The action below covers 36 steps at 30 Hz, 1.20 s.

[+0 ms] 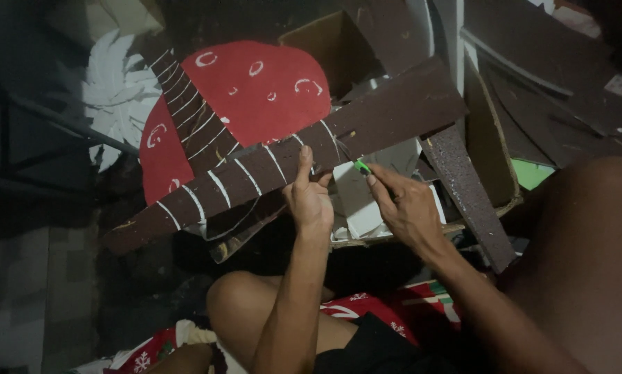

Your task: Cutting shapes out of cardboard using a utility knife for a craft project.

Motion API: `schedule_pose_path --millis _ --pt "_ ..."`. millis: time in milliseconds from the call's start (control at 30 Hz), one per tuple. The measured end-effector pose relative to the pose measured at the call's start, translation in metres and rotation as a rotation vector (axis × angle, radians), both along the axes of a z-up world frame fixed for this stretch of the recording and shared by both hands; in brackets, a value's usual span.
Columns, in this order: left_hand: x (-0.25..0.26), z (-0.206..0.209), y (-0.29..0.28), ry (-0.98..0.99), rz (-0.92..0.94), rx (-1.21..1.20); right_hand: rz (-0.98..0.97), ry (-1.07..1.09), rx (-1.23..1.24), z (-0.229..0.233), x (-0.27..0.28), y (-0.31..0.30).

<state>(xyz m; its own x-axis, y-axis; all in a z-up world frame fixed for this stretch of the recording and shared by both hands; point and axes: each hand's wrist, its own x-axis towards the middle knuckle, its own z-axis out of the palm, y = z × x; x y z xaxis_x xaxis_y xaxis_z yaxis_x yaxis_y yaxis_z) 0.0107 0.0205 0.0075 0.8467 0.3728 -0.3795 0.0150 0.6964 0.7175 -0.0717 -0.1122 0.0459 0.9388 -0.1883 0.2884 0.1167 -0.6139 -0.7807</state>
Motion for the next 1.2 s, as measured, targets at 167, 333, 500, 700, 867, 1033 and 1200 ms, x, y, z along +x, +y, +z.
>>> schedule_pose_path --millis 167,333,500,700,867,1033,1200 --pt "-0.002 0.015 -0.005 0.029 0.022 -0.002 -0.011 0.057 0.065 -0.01 -0.004 0.0" --pt "-0.001 0.011 -0.005 0.055 0.032 0.003 -0.011 0.082 0.064 -0.006 -0.01 0.006" --pt "-0.006 0.026 -0.006 0.055 0.018 0.027 -0.033 0.08 0.099 -0.028 -0.011 0.007" --pt "-0.003 0.018 -0.006 0.046 0.029 0.007 -0.036 0.07 0.122 -0.021 -0.023 0.015" --pt "0.004 -0.017 -0.001 0.02 0.049 -0.022 -0.048 0.079 0.16 -0.026 -0.027 0.019" --pt "0.005 -0.006 0.001 -0.005 0.063 -0.065 -0.082 0.12 0.23 -0.048 -0.032 0.012" --pt "0.001 0.011 0.008 -0.027 0.111 0.003 -0.213 0.028 0.186 -0.03 -0.018 -0.007"
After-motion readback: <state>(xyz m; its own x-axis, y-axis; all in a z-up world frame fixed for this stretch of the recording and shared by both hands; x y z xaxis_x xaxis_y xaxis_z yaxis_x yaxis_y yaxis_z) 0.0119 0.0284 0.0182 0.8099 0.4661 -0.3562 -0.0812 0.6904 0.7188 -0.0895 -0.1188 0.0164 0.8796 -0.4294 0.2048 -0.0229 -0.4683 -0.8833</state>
